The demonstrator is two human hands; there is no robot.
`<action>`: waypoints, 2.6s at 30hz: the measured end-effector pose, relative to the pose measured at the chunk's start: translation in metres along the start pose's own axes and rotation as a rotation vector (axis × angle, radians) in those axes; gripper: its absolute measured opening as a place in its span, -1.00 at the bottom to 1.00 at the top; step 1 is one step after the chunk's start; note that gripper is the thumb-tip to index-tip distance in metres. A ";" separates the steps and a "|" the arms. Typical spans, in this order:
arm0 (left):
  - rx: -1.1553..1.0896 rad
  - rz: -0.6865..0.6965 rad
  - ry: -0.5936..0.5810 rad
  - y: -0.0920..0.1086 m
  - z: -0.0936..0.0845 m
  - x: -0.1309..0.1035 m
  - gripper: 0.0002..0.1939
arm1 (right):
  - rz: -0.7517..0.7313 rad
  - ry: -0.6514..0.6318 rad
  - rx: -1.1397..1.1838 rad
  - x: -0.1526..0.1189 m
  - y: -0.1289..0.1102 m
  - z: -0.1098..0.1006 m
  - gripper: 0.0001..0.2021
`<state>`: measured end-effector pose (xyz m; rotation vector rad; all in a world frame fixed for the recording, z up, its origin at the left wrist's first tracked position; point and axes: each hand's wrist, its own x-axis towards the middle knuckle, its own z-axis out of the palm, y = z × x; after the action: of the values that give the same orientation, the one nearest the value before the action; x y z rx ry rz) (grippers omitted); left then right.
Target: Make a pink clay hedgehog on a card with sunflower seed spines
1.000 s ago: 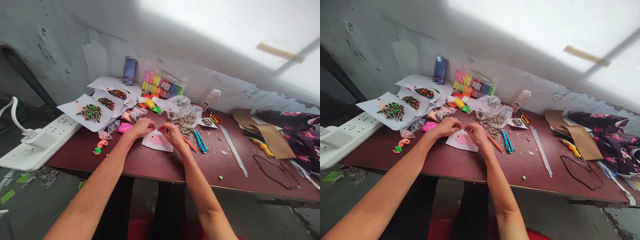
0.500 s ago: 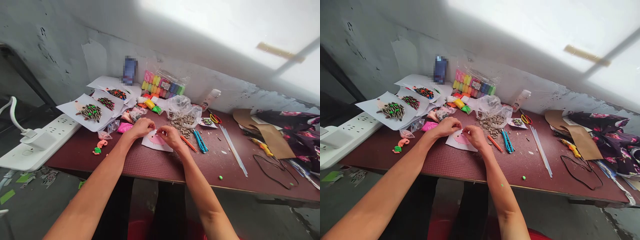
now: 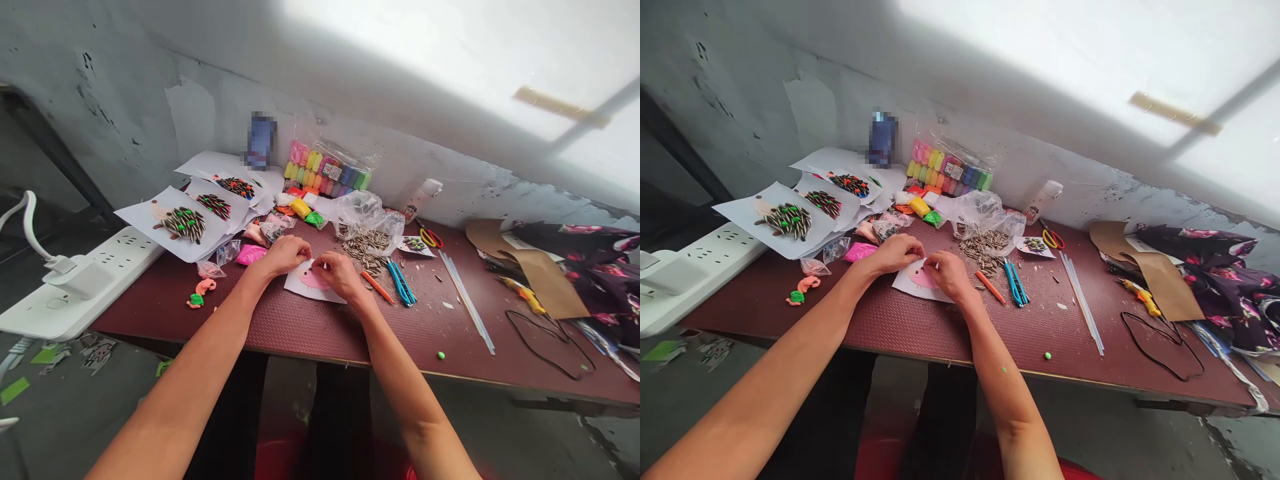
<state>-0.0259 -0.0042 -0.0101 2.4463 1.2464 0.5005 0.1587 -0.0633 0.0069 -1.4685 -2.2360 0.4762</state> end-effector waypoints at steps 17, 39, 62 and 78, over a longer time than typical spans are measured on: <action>-0.004 0.011 0.010 -0.001 0.001 0.000 -0.76 | -0.009 -0.033 -0.067 -0.001 -0.002 -0.003 -0.85; 0.026 0.015 0.038 -0.004 0.003 0.000 -0.75 | 0.407 0.219 -0.422 -0.003 0.024 -0.019 -0.69; -0.024 -0.060 0.373 -0.008 -0.002 -0.002 -0.68 | 0.358 0.187 -0.465 0.015 0.049 -0.015 -0.71; 0.025 0.033 0.138 -0.007 0.011 -0.001 -0.68 | 0.341 0.090 -0.534 0.021 0.043 -0.024 -0.73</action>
<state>-0.0260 -0.0029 -0.0231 2.4931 1.2736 0.6774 0.1972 -0.0261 0.0096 -2.1061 -2.1402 -0.1102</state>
